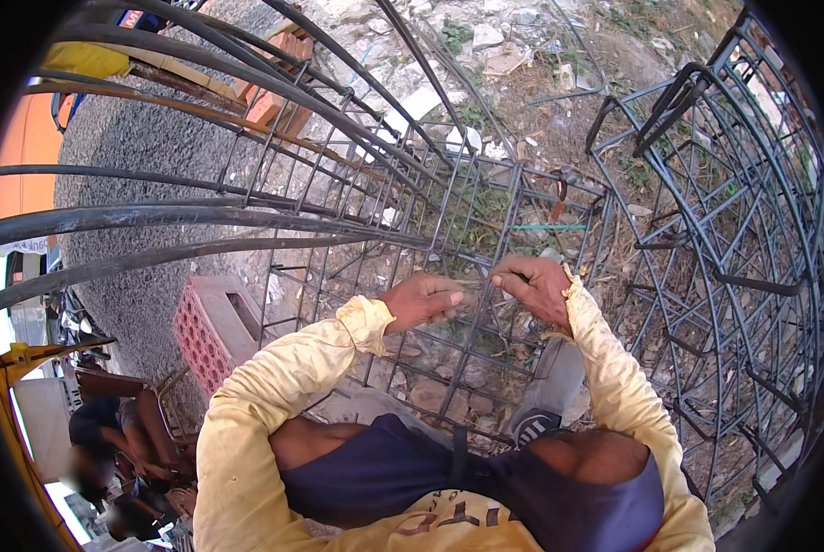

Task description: The person uses pliers to twist wire ties around intersecting metal rods, securing a grid-like metal frame. The hands repeatedly wrap and twist wires at multiple joints to hold the structure together.

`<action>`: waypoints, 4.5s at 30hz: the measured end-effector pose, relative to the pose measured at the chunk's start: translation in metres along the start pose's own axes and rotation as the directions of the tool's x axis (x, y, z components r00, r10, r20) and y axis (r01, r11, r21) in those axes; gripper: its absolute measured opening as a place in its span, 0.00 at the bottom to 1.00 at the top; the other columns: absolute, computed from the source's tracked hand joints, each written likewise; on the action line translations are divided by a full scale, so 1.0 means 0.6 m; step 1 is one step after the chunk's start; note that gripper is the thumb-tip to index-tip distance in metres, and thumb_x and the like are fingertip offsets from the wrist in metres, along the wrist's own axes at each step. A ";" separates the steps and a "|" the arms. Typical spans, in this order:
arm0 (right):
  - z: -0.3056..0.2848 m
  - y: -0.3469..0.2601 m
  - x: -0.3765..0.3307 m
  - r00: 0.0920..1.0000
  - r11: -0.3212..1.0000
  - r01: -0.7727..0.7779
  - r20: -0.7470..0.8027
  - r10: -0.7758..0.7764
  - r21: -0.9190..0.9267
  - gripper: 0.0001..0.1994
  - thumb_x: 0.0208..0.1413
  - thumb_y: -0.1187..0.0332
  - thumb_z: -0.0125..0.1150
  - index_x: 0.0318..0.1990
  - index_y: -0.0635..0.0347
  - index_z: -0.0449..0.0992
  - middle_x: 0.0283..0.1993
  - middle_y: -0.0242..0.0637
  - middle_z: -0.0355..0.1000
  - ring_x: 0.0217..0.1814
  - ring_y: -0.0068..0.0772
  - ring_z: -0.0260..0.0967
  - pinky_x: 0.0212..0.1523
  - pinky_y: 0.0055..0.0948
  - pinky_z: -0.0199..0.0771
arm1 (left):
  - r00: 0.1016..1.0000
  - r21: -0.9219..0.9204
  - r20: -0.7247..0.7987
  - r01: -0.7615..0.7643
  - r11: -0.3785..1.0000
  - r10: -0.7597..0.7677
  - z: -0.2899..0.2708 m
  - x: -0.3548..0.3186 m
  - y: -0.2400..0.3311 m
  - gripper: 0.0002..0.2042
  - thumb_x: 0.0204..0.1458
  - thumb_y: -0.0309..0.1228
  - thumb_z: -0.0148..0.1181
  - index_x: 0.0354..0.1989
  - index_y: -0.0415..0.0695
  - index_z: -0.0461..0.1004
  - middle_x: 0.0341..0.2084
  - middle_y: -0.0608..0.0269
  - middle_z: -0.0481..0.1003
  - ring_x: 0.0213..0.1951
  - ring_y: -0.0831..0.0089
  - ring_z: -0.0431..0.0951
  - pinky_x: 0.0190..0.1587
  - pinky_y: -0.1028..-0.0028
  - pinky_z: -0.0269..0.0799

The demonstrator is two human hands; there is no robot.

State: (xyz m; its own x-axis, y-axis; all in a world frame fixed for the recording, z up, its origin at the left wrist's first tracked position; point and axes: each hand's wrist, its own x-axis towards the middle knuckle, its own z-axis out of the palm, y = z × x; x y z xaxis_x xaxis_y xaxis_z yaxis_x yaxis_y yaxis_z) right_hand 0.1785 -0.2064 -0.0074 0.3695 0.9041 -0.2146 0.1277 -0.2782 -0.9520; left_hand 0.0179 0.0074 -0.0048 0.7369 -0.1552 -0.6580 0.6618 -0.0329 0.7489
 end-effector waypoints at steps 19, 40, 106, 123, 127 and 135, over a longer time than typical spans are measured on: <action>-0.018 0.020 0.121 0.960 0.943 0.180 -0.159 -0.230 -0.278 0.09 0.58 0.73 0.55 0.45 0.58 0.77 0.36 0.45 0.68 0.40 0.49 0.70 0.43 0.43 0.69 | 0.766 0.224 -0.611 -0.075 0.972 0.200 -0.007 -0.018 -0.030 0.26 0.63 0.38 0.54 0.66 0.38 0.59 0.48 0.56 0.73 0.34 0.76 0.76 0.34 0.76 0.72; 0.022 0.023 0.135 0.969 0.905 -0.246 0.098 0.226 0.348 0.12 0.60 0.66 0.60 0.46 0.63 0.78 0.26 0.27 0.69 0.26 0.17 0.64 0.25 0.23 0.65 | 0.835 -0.437 -0.543 -0.191 0.879 -0.089 -0.042 -0.069 -0.073 0.11 0.61 0.40 0.59 0.43 0.46 0.73 0.31 0.70 0.73 0.33 0.79 0.73 0.37 0.78 0.69; 0.064 -0.072 0.179 0.848 0.704 -0.523 0.212 0.486 0.480 0.18 0.51 0.55 0.71 0.27 0.58 0.70 0.18 0.23 0.57 0.10 0.13 0.46 0.11 0.21 0.41 | 0.961 -0.694 -0.271 -0.238 0.679 0.060 -0.060 -0.038 0.035 0.25 0.67 0.45 0.45 0.71 0.57 0.53 0.20 0.74 0.62 0.18 0.83 0.59 0.26 0.77 0.63; 0.119 -0.040 0.144 0.955 0.964 -0.106 -0.247 0.167 0.242 0.16 0.57 0.60 0.67 0.25 0.61 0.71 0.20 0.23 0.63 0.23 0.14 0.56 0.23 0.23 0.56 | 0.669 0.009 -0.693 -0.364 0.931 0.269 -0.008 -0.054 -0.009 0.14 0.64 0.38 0.54 0.52 0.43 0.72 0.26 0.68 0.71 0.23 0.81 0.69 0.26 0.78 0.65; 0.135 -0.046 0.115 0.949 0.972 -0.013 -0.302 0.086 0.235 0.10 0.58 0.66 0.64 0.33 0.64 0.74 0.25 0.27 0.68 0.28 0.17 0.61 0.29 0.24 0.64 | 0.475 0.427 -0.721 -0.269 0.863 0.505 -0.013 -0.055 -0.038 0.11 0.60 0.33 0.60 0.46 0.42 0.78 0.31 0.61 0.75 0.34 0.70 0.75 0.38 0.73 0.72; 0.138 -0.030 0.096 0.942 0.956 0.012 -0.323 0.087 0.293 0.08 0.60 0.69 0.62 0.41 0.65 0.75 0.28 0.26 0.70 0.30 0.14 0.62 0.31 0.21 0.65 | 0.474 0.672 -0.583 -0.174 0.719 0.660 0.000 -0.073 0.021 0.09 0.53 0.25 0.64 0.43 0.43 0.80 0.41 0.52 0.78 0.46 0.57 0.78 0.49 0.64 0.74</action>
State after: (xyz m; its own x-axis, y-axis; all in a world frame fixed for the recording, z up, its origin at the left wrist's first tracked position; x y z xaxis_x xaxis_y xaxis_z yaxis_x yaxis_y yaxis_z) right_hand 0.1213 -0.1228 -0.0208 0.6569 0.7227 -0.2148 -0.1430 -0.1603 -0.9767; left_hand -0.0059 0.0136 0.0335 0.8665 0.4802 0.1361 0.2551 -0.6605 0.7062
